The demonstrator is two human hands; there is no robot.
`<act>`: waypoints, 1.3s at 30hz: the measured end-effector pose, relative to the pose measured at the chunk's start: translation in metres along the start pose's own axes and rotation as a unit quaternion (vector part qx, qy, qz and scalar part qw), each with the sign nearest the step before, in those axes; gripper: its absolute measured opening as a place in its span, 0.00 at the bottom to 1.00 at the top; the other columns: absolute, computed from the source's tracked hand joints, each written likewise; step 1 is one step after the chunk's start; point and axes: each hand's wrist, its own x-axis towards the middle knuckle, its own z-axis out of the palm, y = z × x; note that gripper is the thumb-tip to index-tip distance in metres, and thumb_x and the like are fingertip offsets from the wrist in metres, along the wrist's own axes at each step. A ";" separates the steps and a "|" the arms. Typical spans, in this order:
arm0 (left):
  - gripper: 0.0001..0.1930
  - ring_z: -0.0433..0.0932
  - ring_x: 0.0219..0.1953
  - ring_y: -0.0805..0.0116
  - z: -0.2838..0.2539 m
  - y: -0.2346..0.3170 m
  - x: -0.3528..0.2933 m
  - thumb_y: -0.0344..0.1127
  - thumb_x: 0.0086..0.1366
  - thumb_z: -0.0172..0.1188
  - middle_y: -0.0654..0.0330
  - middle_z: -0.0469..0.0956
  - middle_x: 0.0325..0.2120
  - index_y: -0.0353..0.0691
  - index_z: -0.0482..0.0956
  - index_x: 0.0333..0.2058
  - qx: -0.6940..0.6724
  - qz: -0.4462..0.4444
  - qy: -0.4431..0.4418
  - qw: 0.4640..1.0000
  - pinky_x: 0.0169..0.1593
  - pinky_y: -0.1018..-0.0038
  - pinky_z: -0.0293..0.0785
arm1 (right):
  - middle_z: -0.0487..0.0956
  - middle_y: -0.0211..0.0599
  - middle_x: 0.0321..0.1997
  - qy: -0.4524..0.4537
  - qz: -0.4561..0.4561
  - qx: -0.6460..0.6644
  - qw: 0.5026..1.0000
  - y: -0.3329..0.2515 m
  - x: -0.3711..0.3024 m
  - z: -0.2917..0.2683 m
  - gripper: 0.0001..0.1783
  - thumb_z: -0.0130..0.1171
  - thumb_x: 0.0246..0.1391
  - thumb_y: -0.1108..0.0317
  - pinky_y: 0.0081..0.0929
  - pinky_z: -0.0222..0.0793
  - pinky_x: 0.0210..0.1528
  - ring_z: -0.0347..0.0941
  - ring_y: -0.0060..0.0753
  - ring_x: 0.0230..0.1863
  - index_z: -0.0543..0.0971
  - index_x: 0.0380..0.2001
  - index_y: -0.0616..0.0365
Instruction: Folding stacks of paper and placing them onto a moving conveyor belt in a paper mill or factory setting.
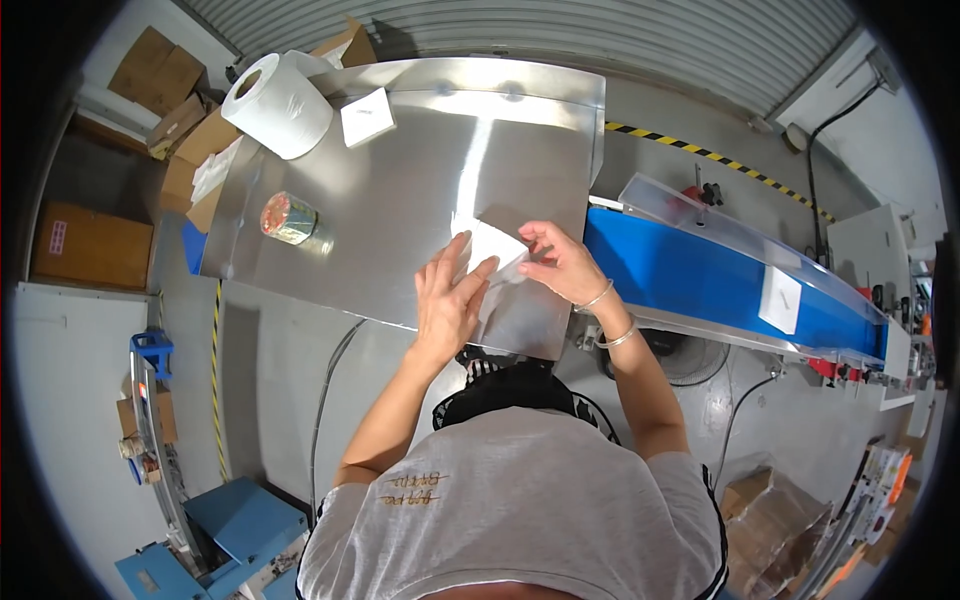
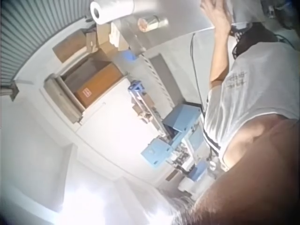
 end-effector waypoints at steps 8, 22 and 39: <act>0.18 0.68 0.55 0.53 -0.003 -0.001 0.001 0.29 0.54 0.64 0.52 0.65 0.59 0.49 0.82 0.45 0.005 0.028 -0.017 0.999 0.55 0.62 0.61 | 0.75 0.29 0.46 -0.081 0.031 0.094 0.992 0.006 0.004 -0.001 0.22 0.66 0.50 0.71 0.22 0.71 0.45 0.71 0.22 0.43 0.73 0.48 0.57; 0.18 0.71 0.51 0.54 0.000 -0.009 0.001 0.25 0.56 0.62 0.49 0.67 0.57 0.43 0.79 0.48 -0.004 -0.034 0.025 0.999 0.51 0.61 0.64 | 0.78 0.47 0.38 0.398 0.280 -0.254 0.836 0.116 -0.111 -0.154 0.24 0.59 0.55 0.51 0.34 0.69 0.41 0.73 0.42 0.36 0.75 0.43 0.61; 0.16 0.70 0.53 0.52 -0.005 -0.003 0.004 0.28 0.58 0.63 0.47 0.65 0.58 0.47 0.82 0.45 -0.012 -0.018 -0.011 1.000 0.53 0.61 0.63 | 0.70 0.34 0.54 -0.069 -0.052 -0.048 0.995 0.015 0.014 0.000 0.24 0.66 0.47 0.69 0.30 0.67 0.53 0.68 0.34 0.53 0.73 0.49 0.54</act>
